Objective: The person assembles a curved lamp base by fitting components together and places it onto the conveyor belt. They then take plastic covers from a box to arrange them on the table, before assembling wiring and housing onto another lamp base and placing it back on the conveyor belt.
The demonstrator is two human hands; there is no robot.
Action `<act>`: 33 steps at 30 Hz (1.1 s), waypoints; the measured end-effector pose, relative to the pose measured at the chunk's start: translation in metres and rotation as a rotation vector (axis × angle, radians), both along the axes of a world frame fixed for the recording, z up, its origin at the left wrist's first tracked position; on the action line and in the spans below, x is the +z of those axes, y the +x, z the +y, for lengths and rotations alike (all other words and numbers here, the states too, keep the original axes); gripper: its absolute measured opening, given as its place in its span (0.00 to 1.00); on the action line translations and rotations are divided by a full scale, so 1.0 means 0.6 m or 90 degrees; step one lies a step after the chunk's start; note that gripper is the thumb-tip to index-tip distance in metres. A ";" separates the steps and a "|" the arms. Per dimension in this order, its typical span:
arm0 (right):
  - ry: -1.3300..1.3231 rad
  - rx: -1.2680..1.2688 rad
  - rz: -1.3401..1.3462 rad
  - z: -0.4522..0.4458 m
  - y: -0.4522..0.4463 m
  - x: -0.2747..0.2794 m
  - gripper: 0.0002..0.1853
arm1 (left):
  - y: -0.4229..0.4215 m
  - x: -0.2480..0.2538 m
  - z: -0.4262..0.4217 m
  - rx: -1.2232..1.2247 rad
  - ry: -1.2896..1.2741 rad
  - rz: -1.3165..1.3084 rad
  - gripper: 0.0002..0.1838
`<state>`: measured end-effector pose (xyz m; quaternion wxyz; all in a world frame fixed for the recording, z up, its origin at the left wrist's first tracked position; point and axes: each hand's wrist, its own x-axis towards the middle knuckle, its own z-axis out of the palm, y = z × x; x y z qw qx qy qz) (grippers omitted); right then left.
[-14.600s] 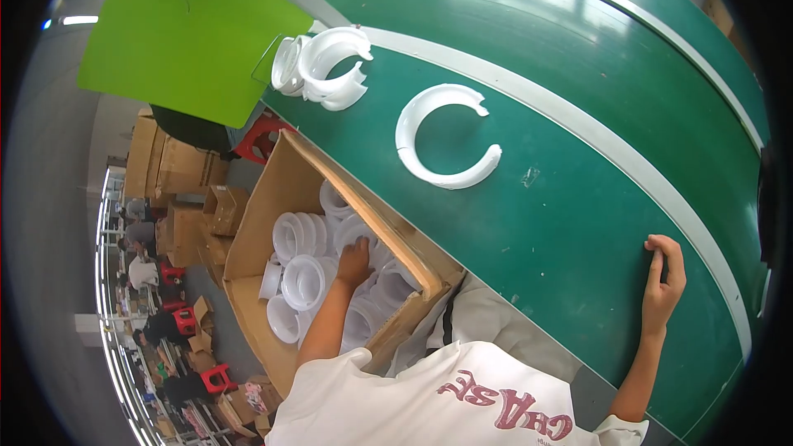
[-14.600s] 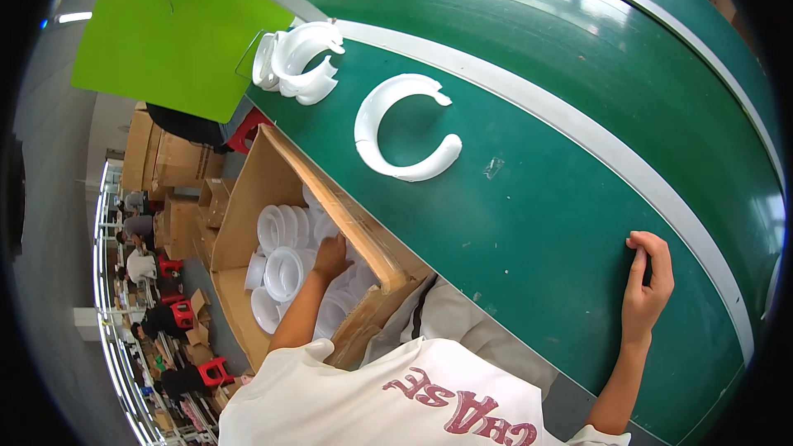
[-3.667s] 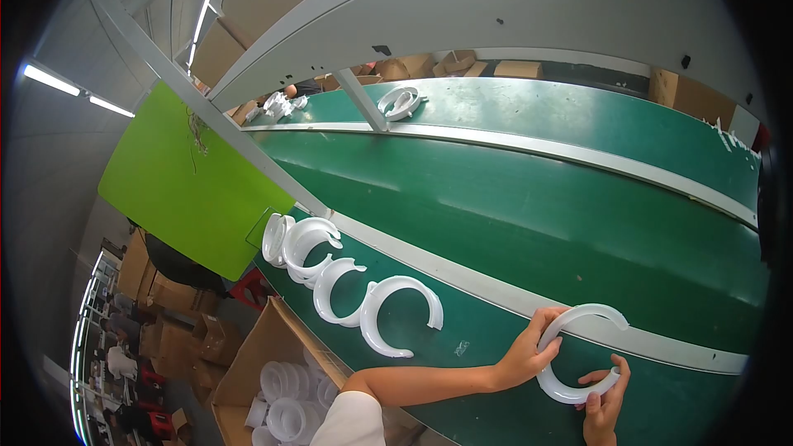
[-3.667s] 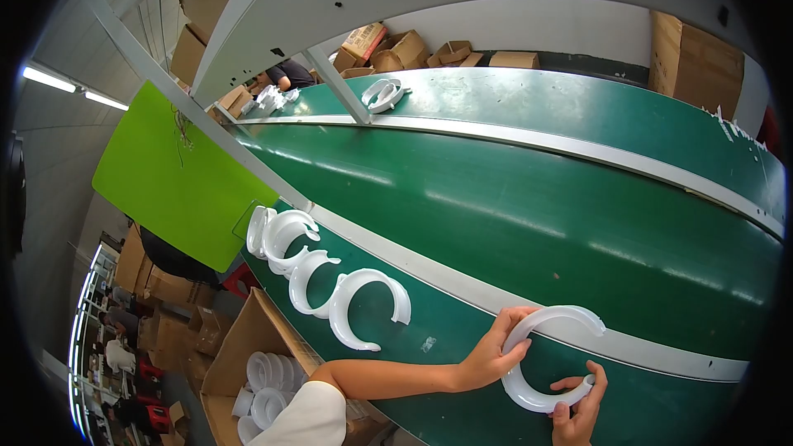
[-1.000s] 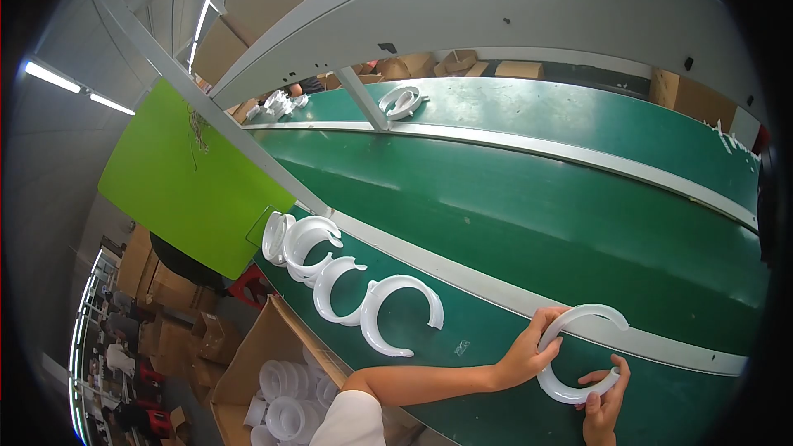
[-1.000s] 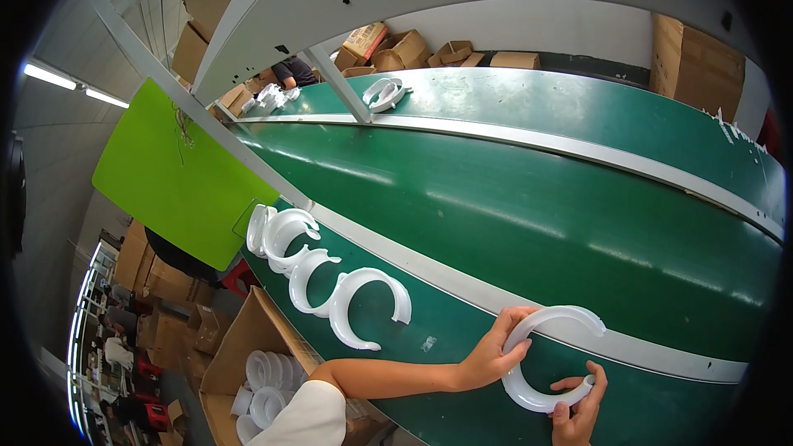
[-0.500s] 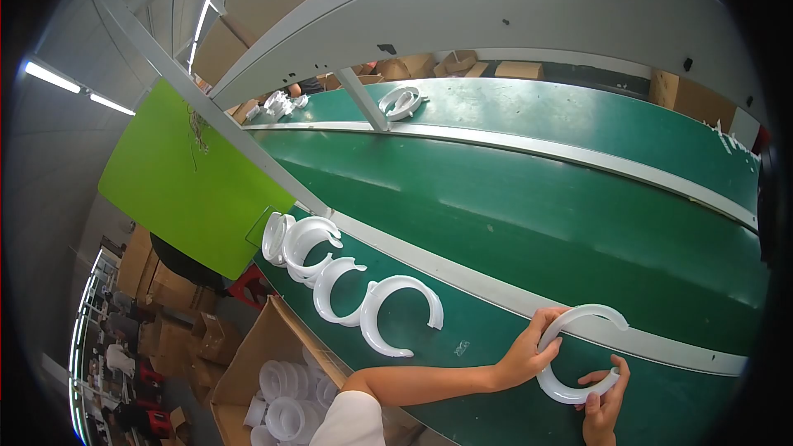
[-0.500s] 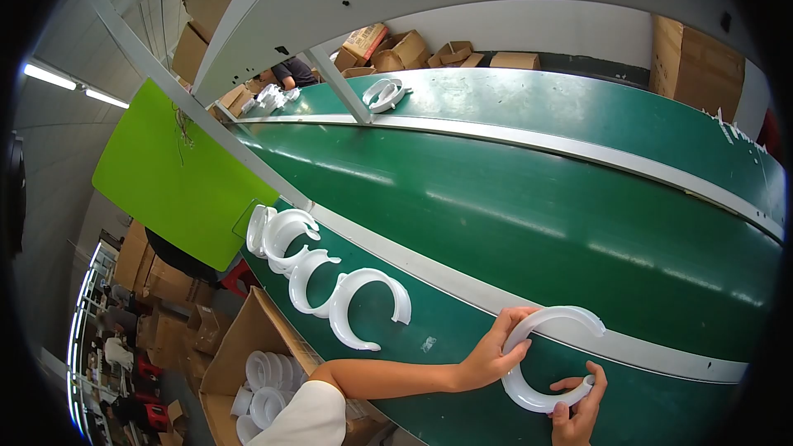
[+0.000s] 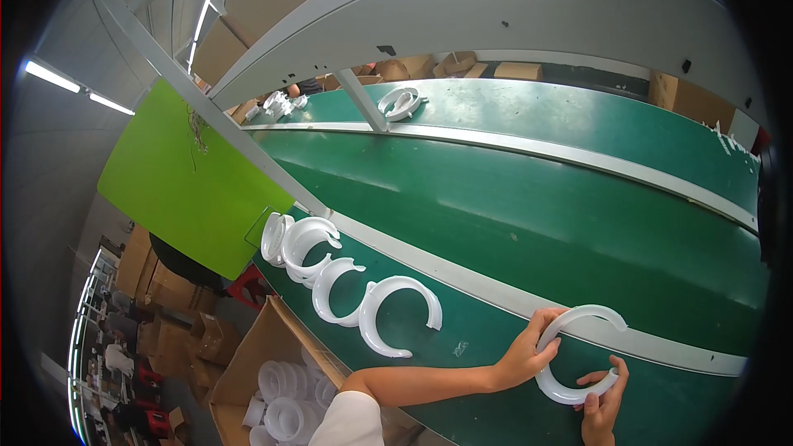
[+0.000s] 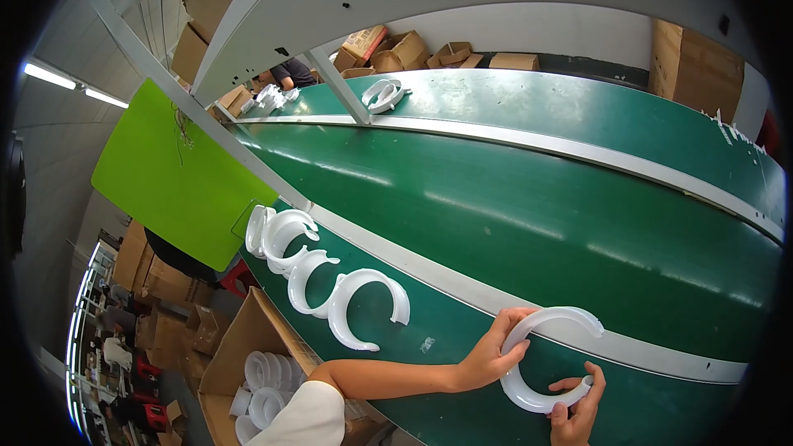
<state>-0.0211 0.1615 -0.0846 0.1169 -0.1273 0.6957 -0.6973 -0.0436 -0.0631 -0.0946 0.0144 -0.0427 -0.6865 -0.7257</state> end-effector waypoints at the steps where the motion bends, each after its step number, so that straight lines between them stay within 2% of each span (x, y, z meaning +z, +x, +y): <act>1: 0.001 0.000 -0.004 0.001 0.000 0.000 0.36 | 0.000 0.000 0.000 -0.002 0.001 -0.005 0.18; 21: 0.004 0.000 -0.016 0.000 0.000 0.005 0.37 | 0.000 0.003 0.000 0.004 -0.023 -0.001 0.19; 27: 0.036 -0.047 -0.034 -0.004 0.001 -0.014 0.43 | 0.001 0.002 0.001 0.010 -0.009 -0.007 0.19; 33: 0.043 0.018 -0.054 0.011 -0.002 -0.003 0.38 | 0.005 -0.006 0.004 0.033 -0.029 0.009 0.20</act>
